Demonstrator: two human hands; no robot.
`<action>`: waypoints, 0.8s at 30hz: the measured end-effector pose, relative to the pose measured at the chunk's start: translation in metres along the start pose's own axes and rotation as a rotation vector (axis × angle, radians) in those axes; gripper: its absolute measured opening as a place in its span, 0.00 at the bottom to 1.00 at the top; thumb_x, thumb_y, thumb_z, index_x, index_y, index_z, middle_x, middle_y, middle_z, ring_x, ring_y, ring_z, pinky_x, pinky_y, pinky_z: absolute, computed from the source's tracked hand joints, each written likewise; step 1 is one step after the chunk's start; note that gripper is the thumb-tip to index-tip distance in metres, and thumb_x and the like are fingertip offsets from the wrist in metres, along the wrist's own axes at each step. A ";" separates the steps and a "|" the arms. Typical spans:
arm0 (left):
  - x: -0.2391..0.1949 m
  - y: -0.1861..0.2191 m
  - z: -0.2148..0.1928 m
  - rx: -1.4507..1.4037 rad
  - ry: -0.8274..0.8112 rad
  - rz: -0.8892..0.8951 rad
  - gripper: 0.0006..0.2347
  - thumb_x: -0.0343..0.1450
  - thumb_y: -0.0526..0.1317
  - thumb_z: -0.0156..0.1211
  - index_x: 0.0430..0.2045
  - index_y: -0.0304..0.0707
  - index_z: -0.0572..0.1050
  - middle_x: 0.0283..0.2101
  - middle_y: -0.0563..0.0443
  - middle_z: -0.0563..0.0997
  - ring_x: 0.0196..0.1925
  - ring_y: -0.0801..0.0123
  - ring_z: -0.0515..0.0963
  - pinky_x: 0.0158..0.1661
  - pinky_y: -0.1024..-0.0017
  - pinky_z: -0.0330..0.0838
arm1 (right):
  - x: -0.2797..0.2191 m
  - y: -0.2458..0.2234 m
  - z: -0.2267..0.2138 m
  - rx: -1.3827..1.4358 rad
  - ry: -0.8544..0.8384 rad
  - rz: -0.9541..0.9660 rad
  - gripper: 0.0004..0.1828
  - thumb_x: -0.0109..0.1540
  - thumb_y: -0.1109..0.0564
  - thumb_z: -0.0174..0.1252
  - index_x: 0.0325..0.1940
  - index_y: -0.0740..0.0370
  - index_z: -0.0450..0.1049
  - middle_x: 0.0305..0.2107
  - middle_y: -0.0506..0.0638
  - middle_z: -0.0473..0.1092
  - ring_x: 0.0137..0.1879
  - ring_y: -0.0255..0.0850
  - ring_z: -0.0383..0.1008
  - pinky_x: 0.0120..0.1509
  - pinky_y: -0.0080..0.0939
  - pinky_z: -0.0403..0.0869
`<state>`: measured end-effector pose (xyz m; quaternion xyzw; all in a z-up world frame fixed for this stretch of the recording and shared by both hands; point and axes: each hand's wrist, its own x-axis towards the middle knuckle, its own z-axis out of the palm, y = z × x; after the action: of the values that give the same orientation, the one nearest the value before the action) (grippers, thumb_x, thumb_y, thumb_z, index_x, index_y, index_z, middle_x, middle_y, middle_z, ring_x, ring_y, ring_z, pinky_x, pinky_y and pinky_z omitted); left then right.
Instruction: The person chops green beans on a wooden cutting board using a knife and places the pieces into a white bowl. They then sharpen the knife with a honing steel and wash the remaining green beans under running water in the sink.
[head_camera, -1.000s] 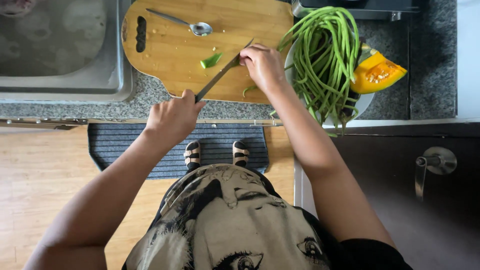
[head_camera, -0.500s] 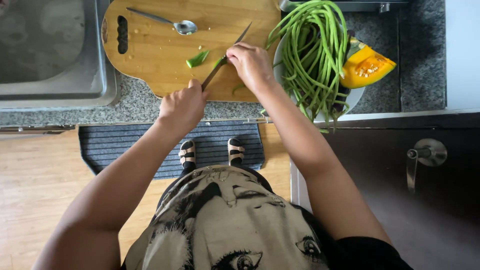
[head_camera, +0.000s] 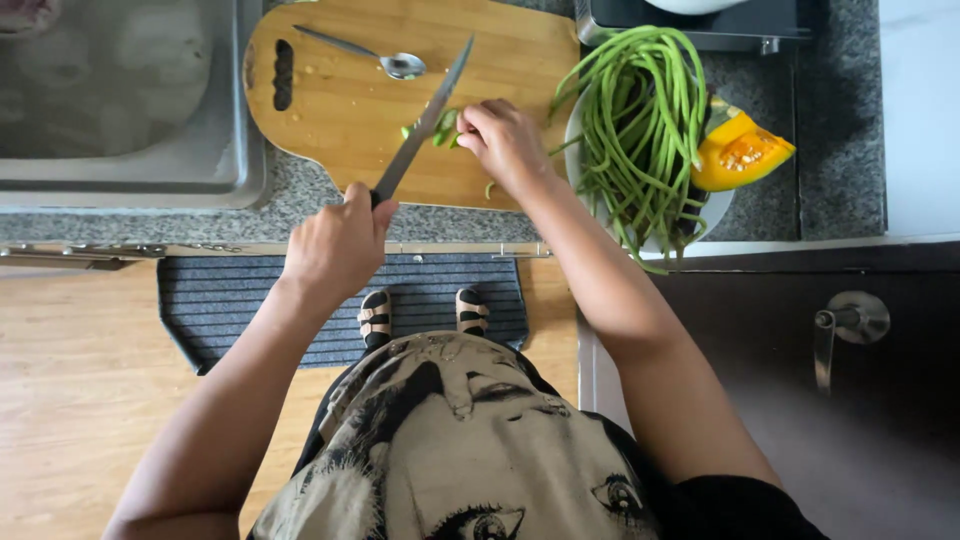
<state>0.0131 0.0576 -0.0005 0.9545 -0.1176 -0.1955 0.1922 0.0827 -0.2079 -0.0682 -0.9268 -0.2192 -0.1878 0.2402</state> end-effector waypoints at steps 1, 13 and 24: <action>-0.003 -0.004 -0.001 -0.004 0.005 -0.003 0.17 0.82 0.51 0.42 0.35 0.33 0.65 0.22 0.38 0.80 0.20 0.41 0.82 0.26 0.48 0.75 | 0.006 -0.004 -0.001 0.000 -0.002 -0.007 0.11 0.56 0.65 0.69 0.33 0.59 0.71 0.29 0.46 0.75 0.38 0.42 0.76 0.40 0.42 0.73; -0.010 -0.045 -0.006 0.029 0.067 -0.020 0.20 0.79 0.61 0.34 0.39 0.46 0.65 0.27 0.37 0.82 0.37 0.35 0.85 0.41 0.42 0.79 | 0.040 -0.032 0.003 -0.249 -0.533 -0.102 0.19 0.60 0.69 0.57 0.50 0.51 0.80 0.55 0.44 0.75 0.54 0.56 0.77 0.51 0.54 0.81; 0.045 -0.014 -0.018 -0.021 -0.087 0.115 0.21 0.78 0.63 0.34 0.38 0.46 0.66 0.32 0.33 0.83 0.42 0.32 0.84 0.46 0.41 0.77 | -0.015 0.026 0.040 0.043 -0.321 0.255 0.13 0.51 0.60 0.59 0.36 0.41 0.77 0.36 0.42 0.71 0.45 0.52 0.78 0.47 0.48 0.78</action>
<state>0.0629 0.0625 -0.0053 0.9346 -0.1787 -0.2268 0.2077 0.0925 -0.2124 -0.1171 -0.9597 -0.1397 -0.0012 0.2438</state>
